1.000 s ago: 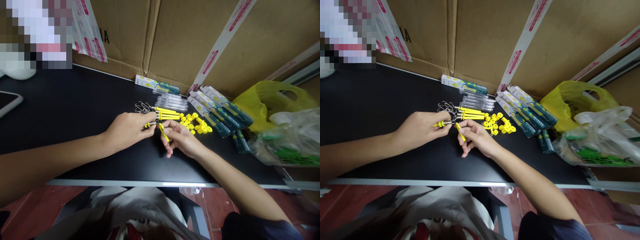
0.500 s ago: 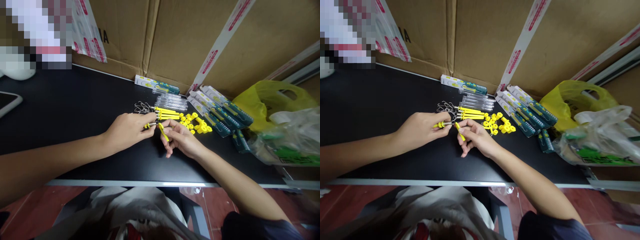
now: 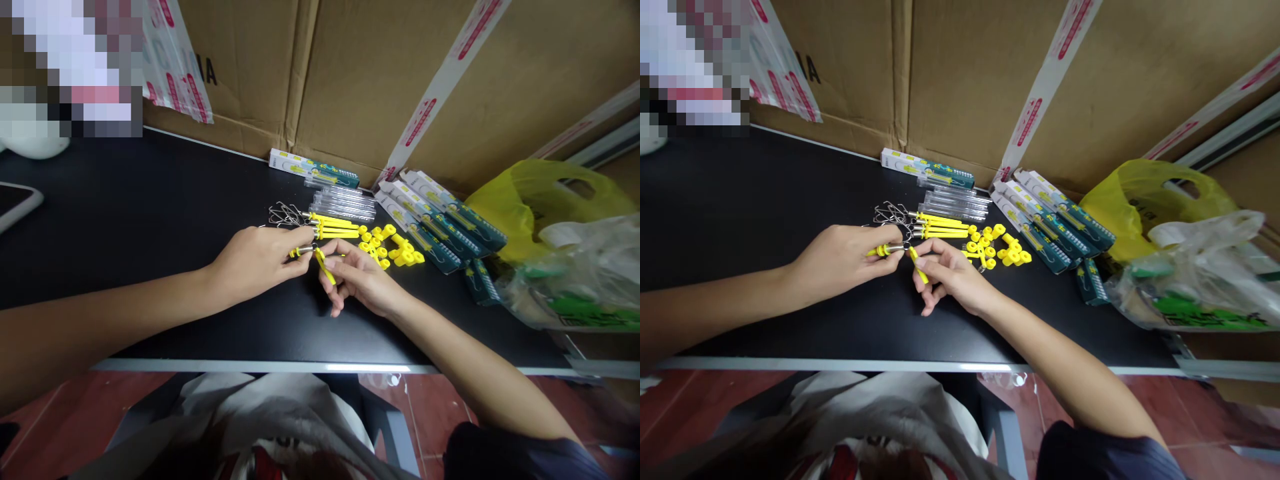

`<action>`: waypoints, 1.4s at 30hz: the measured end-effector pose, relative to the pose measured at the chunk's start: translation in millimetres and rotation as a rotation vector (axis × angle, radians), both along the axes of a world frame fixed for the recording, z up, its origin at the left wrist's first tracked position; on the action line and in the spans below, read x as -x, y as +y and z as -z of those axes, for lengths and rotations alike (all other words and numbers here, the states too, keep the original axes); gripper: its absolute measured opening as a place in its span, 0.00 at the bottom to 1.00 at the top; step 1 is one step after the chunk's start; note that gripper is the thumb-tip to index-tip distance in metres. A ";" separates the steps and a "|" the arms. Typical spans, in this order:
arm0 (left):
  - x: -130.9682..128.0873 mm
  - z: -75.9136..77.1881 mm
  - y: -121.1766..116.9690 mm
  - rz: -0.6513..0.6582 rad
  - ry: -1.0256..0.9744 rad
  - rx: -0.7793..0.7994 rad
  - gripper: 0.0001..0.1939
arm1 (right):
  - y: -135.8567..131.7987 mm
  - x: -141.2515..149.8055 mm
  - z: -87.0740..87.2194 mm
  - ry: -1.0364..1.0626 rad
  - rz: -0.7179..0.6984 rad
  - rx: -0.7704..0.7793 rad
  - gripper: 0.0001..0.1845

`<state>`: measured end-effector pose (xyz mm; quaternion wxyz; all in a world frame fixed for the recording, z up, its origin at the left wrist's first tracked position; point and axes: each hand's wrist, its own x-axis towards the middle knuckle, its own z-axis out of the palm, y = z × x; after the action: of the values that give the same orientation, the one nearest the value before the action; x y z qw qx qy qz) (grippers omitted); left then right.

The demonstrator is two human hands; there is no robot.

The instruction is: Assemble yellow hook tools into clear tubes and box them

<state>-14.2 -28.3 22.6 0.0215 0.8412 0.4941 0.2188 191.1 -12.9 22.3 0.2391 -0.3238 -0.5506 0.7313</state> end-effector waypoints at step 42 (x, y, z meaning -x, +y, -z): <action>-5.0 1.8 -4.8 0.143 -0.484 0.367 0.09 | -12.9 4.6 10.7 -0.191 0.179 -0.568 0.12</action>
<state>-9.1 -33.1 20.9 0.3054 0.7793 0.4453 0.3179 186.5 -25.8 11.7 0.3307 -0.3585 -0.7223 0.4903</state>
